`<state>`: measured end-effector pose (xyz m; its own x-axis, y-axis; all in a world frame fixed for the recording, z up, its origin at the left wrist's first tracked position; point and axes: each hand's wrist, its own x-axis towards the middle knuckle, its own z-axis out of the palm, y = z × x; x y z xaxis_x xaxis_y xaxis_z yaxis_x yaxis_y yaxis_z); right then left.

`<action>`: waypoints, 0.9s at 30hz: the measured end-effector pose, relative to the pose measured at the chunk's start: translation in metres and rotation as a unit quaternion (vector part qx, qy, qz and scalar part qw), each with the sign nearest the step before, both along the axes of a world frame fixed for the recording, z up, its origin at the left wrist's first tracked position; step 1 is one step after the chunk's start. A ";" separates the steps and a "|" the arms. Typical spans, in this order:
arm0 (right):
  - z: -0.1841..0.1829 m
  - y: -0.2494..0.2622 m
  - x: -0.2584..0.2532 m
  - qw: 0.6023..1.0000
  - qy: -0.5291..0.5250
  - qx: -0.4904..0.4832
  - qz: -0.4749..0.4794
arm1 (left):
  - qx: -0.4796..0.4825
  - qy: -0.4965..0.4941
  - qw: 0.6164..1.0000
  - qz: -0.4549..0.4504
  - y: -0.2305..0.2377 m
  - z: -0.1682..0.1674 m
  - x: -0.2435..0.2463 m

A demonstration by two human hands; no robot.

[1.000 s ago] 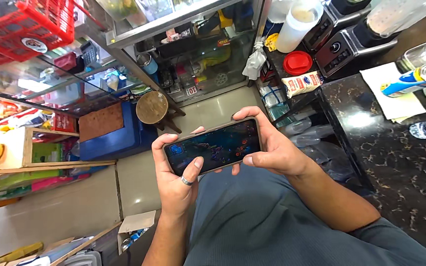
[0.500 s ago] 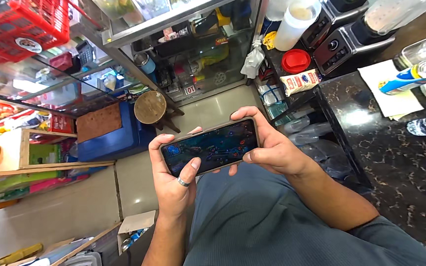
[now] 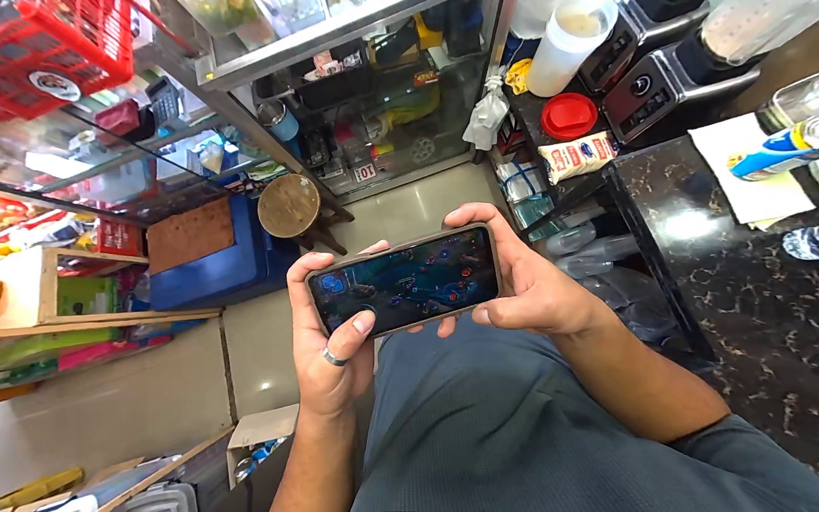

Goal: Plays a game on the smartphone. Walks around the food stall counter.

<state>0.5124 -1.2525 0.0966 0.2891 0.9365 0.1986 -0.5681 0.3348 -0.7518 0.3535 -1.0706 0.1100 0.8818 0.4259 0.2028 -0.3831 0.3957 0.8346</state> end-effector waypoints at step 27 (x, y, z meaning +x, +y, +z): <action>0.008 0.008 -0.013 0.987 0.025 -0.078 -0.135 | 0.053 0.020 0.997 0.059 -0.010 0.000 0.006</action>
<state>0.4995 -1.2446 0.1044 0.5386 0.8418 0.0366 -0.5113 0.3611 -0.7799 0.3591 -1.0806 0.1097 0.8354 0.5046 0.2178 -0.3871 0.2591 0.8849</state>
